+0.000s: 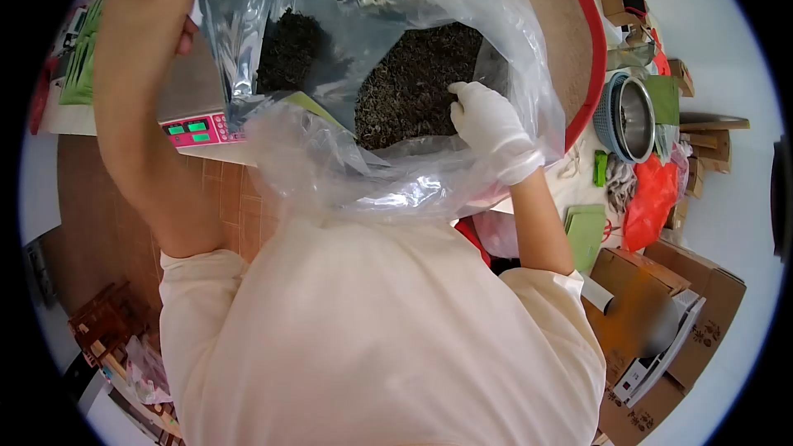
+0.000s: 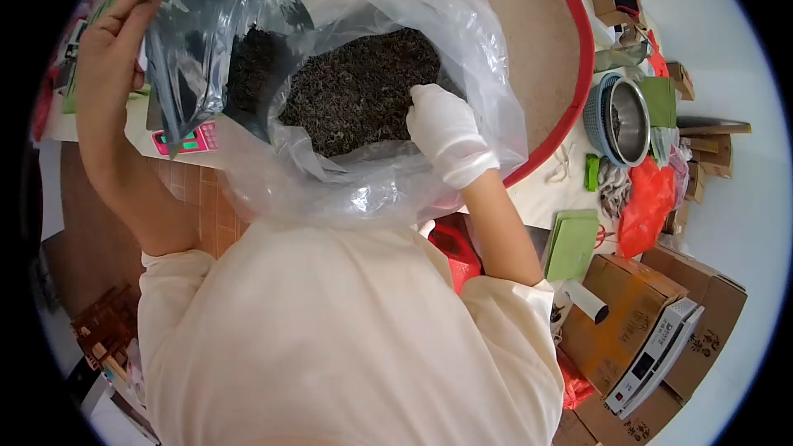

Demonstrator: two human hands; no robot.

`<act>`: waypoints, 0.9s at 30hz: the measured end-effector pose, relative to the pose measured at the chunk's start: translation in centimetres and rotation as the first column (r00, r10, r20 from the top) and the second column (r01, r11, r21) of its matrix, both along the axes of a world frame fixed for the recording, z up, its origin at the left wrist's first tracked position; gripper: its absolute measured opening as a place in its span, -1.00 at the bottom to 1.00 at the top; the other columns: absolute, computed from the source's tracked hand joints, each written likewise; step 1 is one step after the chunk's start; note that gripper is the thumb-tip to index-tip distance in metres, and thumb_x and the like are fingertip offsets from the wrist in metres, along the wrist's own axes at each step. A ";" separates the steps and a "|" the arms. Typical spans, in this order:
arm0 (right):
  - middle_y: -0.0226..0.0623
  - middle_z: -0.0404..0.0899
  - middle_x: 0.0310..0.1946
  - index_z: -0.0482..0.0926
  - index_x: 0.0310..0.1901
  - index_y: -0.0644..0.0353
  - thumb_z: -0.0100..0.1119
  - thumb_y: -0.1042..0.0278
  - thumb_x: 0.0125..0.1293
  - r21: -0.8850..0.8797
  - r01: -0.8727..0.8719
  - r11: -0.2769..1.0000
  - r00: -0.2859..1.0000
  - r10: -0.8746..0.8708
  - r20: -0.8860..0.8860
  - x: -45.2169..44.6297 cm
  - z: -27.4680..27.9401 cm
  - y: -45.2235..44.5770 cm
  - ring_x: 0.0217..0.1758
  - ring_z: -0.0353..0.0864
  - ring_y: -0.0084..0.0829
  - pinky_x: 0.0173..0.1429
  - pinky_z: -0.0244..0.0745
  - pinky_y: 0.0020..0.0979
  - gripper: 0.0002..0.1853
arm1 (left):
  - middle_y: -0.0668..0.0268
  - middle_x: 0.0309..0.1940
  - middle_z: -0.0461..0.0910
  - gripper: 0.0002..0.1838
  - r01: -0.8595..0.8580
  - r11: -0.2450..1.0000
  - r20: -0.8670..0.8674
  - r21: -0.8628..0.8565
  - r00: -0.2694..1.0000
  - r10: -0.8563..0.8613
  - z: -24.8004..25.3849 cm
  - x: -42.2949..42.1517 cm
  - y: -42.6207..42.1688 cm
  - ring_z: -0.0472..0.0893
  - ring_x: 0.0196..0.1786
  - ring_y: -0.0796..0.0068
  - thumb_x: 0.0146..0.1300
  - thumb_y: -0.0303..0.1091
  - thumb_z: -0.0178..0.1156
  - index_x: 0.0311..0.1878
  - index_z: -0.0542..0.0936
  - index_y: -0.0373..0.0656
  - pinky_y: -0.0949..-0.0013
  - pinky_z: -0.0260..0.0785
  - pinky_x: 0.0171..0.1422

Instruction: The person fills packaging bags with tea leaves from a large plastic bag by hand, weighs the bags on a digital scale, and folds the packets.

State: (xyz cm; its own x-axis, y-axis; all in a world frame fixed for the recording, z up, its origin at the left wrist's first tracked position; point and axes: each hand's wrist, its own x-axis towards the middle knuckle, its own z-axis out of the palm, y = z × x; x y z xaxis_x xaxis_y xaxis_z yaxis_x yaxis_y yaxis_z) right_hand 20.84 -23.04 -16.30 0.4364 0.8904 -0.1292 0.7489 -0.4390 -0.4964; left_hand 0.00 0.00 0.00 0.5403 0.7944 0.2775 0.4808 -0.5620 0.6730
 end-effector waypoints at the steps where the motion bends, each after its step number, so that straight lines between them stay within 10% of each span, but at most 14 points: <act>1: 0.05 0.64 -0.16 0.54 0.08 0.18 0.05 0.16 0.26 -0.156 0.025 0.988 0.998 -0.016 0.058 -0.7 0.0 -0.2 -0.04 0.64 -0.07 0.11 0.50 -0.16 -0.59 | 0.47 -0.45 0.62 -0.67 0.022 0.997 0.068 0.071 0.997 -0.027 0.6 0.7 -1.9 0.37 -0.69 0.86 0.33 -0.30 0.08 0.10 0.65 -0.03 0.71 0.10 -0.69; 3: 0.06 0.64 -0.18 0.48 0.17 0.22 0.05 0.19 0.26 -0.363 0.067 0.929 0.989 -0.013 0.147 -0.7 0.5 -0.7 -0.08 0.64 -0.05 0.07 0.51 -0.15 -0.53 | 0.54 -0.58 0.54 -0.66 0.037 0.996 0.165 0.082 0.985 -0.051 -0.8 1.5 -2.6 0.34 -0.71 0.83 0.32 -0.45 0.01 0.08 0.66 -0.15 0.69 0.14 -0.72; 6: -0.03 0.68 -0.30 0.58 -0.20 0.29 0.01 0.35 0.22 -0.456 -0.066 0.888 0.989 0.119 0.089 -2.5 1.4 1.8 -0.18 0.69 -0.05 -0.07 0.57 -0.13 -0.77 | 0.54 -0.59 0.53 -0.67 0.055 0.997 0.150 0.060 0.987 -0.063 -1.6 0.4 1.1 0.30 -0.72 0.85 0.32 -0.43 0.02 0.08 0.65 -0.19 0.68 0.08 -0.72; 9: -0.06 0.68 -0.30 0.57 -0.19 0.25 0.04 0.36 0.21 -0.398 -0.011 0.917 0.986 0.076 0.148 -3.0 0.1 1.9 -0.21 0.71 -0.10 -0.10 0.59 -0.15 -0.79 | 0.55 -0.60 0.53 -0.67 0.370 0.855 0.455 -0.363 0.871 -0.184 -4.7 -1.8 6.3 0.30 -0.71 0.87 0.31 -0.44 0.02 0.08 0.65 -0.19 0.69 0.06 -0.72; 12: -0.16 0.61 -0.35 0.62 -0.25 0.15 0.16 0.35 0.16 -0.116 -0.062 0.991 0.939 0.097 0.330 -3.4 -0.1 2.8 -0.25 0.64 -0.14 -0.16 0.55 -0.16 -0.85 | 0.54 -0.62 0.52 -0.67 0.059 0.996 0.152 0.071 0.986 -0.070 -1.4 0.9 -0.9 0.31 -0.71 0.84 0.30 -0.43 0.04 0.07 0.65 -0.19 0.66 0.08 -0.71; 21: -0.29 0.55 -0.43 0.61 -0.39 0.09 0.39 0.06 0.01 -0.138 -0.331 0.933 0.851 0.359 0.384 -6.2 -4.0 5.1 -0.30 0.60 -0.29 -0.21 0.47 -0.28 -0.71 | 0.41 -0.26 0.71 -0.67 -0.024 0.999 -0.045 0.042 0.999 0.025 -3.8 -2.0 5.4 0.49 -0.58 0.89 0.33 -0.24 0.14 0.11 0.65 -0.07 0.74 0.12 -0.63; 24: -0.27 0.56 -0.41 0.59 -0.42 0.08 0.34 0.10 0.07 -0.087 -0.127 0.988 0.868 0.154 0.473 -4.8 -3.5 5.5 -0.30 0.59 -0.30 -0.23 0.47 -0.27 -0.76 | 0.34 -0.18 0.71 -0.67 0.061 0.998 0.039 -0.013 0.997 -0.060 -3.9 -2.1 6.0 0.60 -0.44 0.79 0.33 -0.24 0.15 0.10 0.65 -0.08 0.72 0.31 -0.51; 27: -0.16 0.54 -0.33 0.61 -0.22 0.17 0.33 0.17 0.10 0.106 -0.074 0.992 0.966 0.045 0.253 -3.1 -1.9 4.9 -0.19 0.57 -0.14 -0.10 0.50 -0.16 -0.70 | 0.27 -0.12 0.70 -0.66 0.121 0.940 0.089 0.319 0.984 -0.157 -4.9 -2.4 6.9 0.66 -0.27 0.69 0.33 -0.23 0.15 0.12 0.64 -0.10 0.66 0.46 -0.33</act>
State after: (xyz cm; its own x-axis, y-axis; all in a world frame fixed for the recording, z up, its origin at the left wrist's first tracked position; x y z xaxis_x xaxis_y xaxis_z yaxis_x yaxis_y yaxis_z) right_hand 17.70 -18.11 -18.21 0.3876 0.9183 0.0810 0.8784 -0.3413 -0.3345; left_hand -2.39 6.94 -4.91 0.5907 0.5777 0.5633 0.3149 -0.8078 0.4982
